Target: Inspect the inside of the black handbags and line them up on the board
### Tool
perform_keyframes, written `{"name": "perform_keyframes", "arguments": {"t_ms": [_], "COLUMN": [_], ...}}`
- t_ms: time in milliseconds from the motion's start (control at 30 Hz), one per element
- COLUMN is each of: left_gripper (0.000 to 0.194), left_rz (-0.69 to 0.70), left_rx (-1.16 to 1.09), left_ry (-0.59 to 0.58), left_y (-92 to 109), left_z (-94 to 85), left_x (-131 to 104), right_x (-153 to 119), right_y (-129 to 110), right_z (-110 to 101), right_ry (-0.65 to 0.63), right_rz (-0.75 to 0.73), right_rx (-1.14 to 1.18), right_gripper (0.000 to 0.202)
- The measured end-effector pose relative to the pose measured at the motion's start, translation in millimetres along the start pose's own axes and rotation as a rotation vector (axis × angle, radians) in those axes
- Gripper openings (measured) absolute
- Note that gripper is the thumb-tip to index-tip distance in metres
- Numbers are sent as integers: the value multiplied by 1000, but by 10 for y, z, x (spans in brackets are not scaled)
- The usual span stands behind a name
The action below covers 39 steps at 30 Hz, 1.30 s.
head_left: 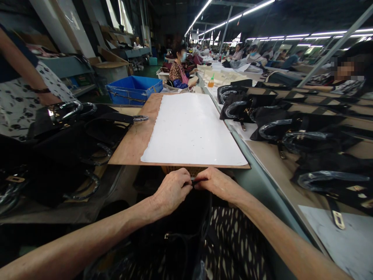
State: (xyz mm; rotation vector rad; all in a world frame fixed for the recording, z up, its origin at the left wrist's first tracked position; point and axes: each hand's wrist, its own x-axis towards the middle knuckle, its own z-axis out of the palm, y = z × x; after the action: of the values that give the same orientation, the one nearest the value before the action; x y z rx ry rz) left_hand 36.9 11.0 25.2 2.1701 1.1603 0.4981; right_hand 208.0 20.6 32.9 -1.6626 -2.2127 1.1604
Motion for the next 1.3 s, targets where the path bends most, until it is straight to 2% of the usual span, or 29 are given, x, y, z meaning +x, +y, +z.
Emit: {"name": "perform_keyframes", "arguments": {"t_ms": [233, 533, 700, 867, 1067, 1167, 1300], "left_gripper": [14, 13, 10, 21, 25, 24, 53], "left_rz": [-62, -133, -101, -47, -59, -82, -181], "left_rx": [6, 4, -9, -93, -218, -272, -285], "left_ry": [31, 0, 46, 81, 32, -40, -158], "left_y": [-9, 0, -30, -52, -15, -29, -116], "left_z": [29, 7, 23, 27, -13, -120, -279], "left_x": [13, 34, 16, -5, 24, -11, -158], "right_x": [-47, -84, -85, -90, -26, 14, 10], "right_y": [-95, -185, -167, -142, -257, -293, -288], "right_z": [-9, -34, -27, -33, -24, -20, -33], "right_ry": [53, 69, 75, 49, -23, -25, -4], "right_rz": [36, -48, -56, -13, -25, -41, -68], "right_rx": [-89, -146, -169, -192, -197, -248, -273], "right_gripper": [16, 17, 16, 17, 23, 13, 12]}}
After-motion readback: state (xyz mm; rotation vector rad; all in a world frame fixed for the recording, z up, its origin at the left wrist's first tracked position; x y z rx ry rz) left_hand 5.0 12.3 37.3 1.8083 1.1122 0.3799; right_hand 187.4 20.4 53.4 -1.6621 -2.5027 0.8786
